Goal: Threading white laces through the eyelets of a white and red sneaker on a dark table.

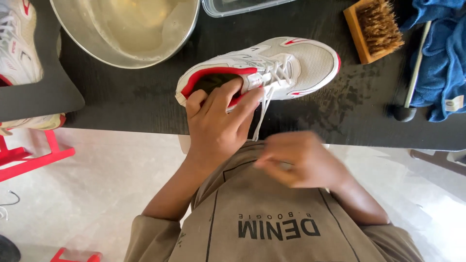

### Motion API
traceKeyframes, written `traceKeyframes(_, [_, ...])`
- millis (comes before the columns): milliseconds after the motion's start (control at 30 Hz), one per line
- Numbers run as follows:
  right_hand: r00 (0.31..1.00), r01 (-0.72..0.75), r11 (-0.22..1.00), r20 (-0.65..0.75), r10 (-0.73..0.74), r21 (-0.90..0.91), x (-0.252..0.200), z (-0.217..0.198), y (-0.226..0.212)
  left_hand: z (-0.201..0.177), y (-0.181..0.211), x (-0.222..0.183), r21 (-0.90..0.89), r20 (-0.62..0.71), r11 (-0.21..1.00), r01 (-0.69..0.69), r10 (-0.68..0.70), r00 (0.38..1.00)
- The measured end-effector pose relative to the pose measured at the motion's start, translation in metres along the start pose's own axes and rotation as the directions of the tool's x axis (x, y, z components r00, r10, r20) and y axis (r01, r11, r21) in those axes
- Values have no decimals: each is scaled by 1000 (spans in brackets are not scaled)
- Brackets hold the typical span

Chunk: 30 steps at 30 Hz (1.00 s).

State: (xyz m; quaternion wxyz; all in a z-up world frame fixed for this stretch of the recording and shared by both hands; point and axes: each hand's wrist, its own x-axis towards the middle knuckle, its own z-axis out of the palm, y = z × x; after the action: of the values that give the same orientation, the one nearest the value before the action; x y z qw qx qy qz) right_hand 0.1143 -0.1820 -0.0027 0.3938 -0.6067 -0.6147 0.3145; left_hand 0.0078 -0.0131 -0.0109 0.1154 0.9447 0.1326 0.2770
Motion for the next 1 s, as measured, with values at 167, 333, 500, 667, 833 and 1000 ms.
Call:
traceKeyframes(167, [955, -207, 942, -263, 136, -264, 0, -17, 8, -2, -8, -2, 75, 61, 981, -176, 172, 983])
traceKeyframes(333, [900, -381, 825, -371, 228, -417, 4, 22, 29, 2, -2, -1, 86, 25, 985, -150, 149, 989])
traceKeyframes(500, [914, -255, 956, -357, 190, -145, 4, 4, 14, 3, 2, -1, 74, 9, 995, -67, 67, 998])
traceKeyframes(667, [811, -214, 895, -439, 386, 392, -45, -14, 20, -2, -3, 1, 68, -7, 992, -106, 107, 994])
traceKeyframes(833, [758, 158, 873, -623, 192, 461, -53, -4, 21, -3, -4, -3, 65, -5, 992, -107, 107, 994])
traceKeyframes(1000, [866, 222, 883, -499, 17, 414, -23, -3, 1, 5, 2, -19, -100, -171, 977, -187, 168, 971])
